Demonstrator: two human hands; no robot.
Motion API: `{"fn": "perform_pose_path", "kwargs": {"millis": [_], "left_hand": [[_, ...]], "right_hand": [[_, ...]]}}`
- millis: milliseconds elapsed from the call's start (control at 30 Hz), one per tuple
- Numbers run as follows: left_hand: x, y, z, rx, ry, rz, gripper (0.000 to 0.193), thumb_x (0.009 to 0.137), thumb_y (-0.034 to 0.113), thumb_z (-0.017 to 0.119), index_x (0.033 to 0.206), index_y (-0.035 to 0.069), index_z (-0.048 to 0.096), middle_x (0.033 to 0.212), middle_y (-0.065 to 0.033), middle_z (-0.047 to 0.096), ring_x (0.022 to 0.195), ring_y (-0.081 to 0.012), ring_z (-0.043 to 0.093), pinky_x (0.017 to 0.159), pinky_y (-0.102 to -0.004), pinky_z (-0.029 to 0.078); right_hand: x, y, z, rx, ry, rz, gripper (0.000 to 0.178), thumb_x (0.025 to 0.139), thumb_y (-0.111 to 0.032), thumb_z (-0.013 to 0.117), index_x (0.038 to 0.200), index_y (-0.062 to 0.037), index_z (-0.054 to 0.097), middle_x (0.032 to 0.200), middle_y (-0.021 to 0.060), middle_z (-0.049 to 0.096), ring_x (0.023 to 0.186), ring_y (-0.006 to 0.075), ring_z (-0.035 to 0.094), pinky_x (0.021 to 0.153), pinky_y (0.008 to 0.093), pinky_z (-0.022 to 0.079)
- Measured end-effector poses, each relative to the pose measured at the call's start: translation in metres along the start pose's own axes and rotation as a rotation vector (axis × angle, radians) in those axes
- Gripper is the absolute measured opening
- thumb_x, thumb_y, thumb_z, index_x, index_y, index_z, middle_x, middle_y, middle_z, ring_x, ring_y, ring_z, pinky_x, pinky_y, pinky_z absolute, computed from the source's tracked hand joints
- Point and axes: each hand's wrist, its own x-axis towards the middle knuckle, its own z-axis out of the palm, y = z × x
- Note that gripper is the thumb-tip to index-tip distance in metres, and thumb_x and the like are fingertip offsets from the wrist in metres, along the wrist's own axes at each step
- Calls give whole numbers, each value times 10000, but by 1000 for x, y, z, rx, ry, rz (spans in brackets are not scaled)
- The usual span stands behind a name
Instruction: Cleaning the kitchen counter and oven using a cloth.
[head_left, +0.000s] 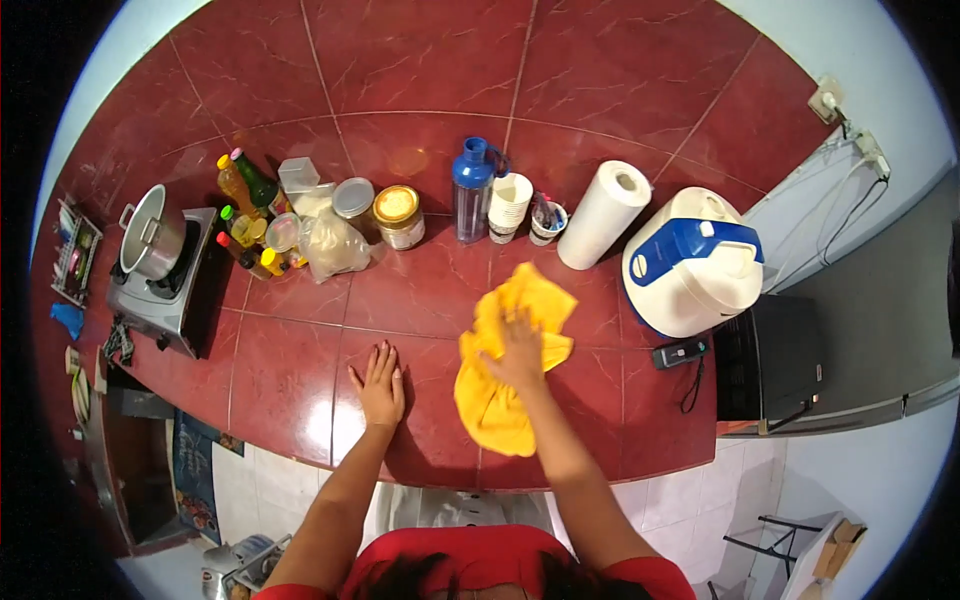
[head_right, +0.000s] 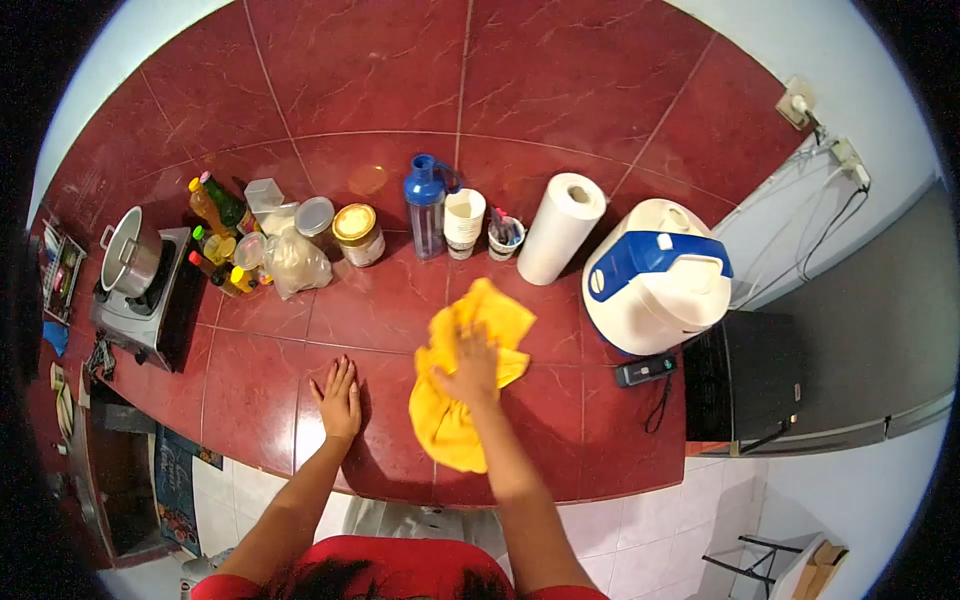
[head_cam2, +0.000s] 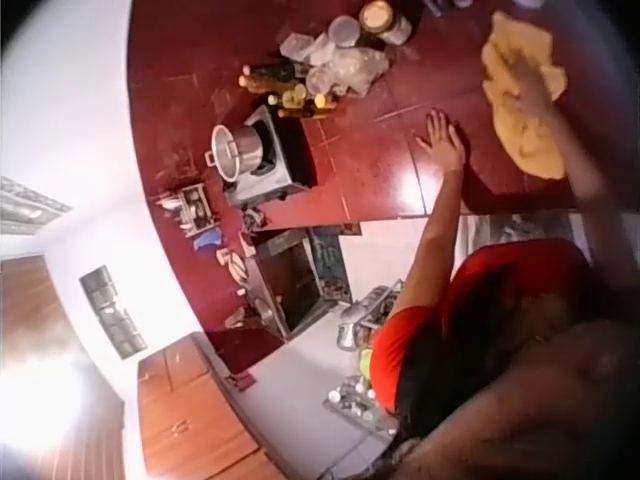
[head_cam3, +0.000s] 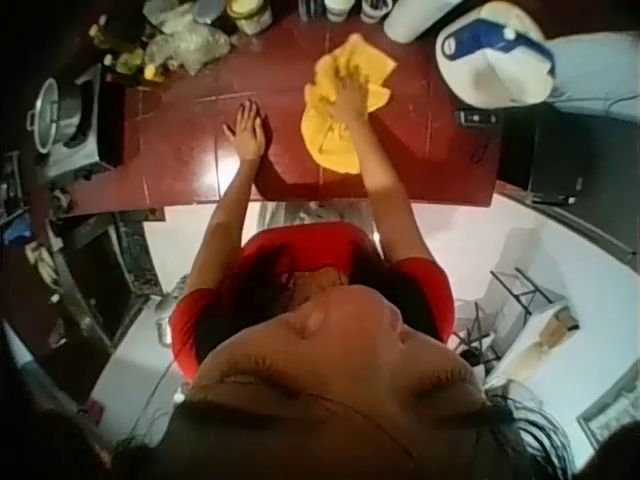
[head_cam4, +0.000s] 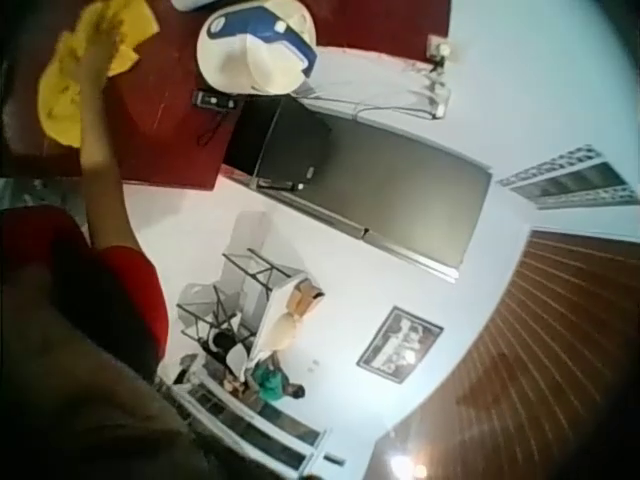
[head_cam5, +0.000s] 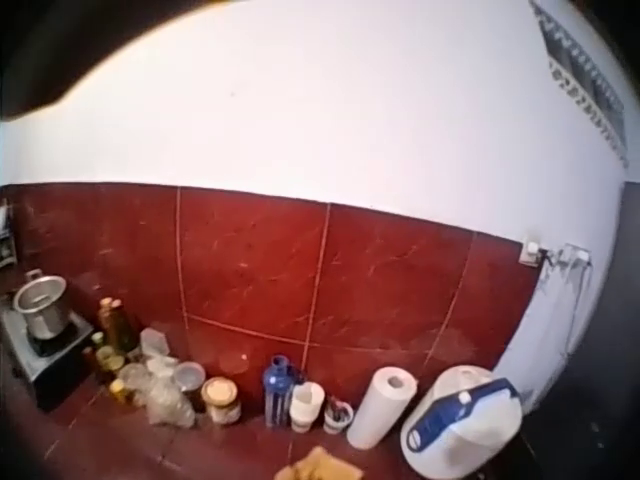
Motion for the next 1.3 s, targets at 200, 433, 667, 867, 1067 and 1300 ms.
{"fn": "perform_pose_path", "kwargs": {"millis": [200,433,667,867,1067,1300], "left_hand": [[-2,-2,2,29,5,-13,451,1026,258,389,1445,135,501,1546,-36,428,1465,-235,328,1187,-602,5],[-1,-1,5,48,24,8,448,1027,260,395,1445,140,503,1544,-32,432,1470,-228,321,1188,-599,4],[-3,-4,2,7,-17,20,520,995,355,468,1478,162,464,1569,-30,393,1485,-230,288,1185,-607,-3],[-8,-11,-8,-46,-44,112,692,920,470,566,1515,158,403,1598,-44,341,1497,-248,258,1176,-620,-32],[-53,-55,-24,-550,-107,180,646,984,284,543,1555,101,305,1613,-134,290,1499,-259,253,1216,-474,110],[-219,-83,-68,-1368,-178,-202,537,1050,331,429,1512,63,384,1490,-102,485,1256,-236,566,1047,-346,423]], "right_hand": [[-42,-69,6,217,-58,-292,882,770,-548,682,1475,-80,434,1588,127,324,1499,298,216,1211,531,119],[21,5,7,176,18,-56,816,789,-497,693,1494,-185,427,1537,20,426,1479,195,274,1216,512,147],[6,79,-13,80,162,333,840,806,-502,658,1523,-164,381,1564,24,400,1485,186,274,1214,498,135],[-78,88,-21,11,164,542,864,833,-518,620,1547,-132,326,1597,92,334,1503,230,229,1211,522,131],[-186,57,-20,42,205,617,872,845,-526,601,1555,-120,299,1610,107,302,1510,259,207,1212,528,127],[-305,19,-20,65,180,726,903,838,-524,608,1551,-73,286,1611,127,290,1509,273,205,1209,540,137]]}}
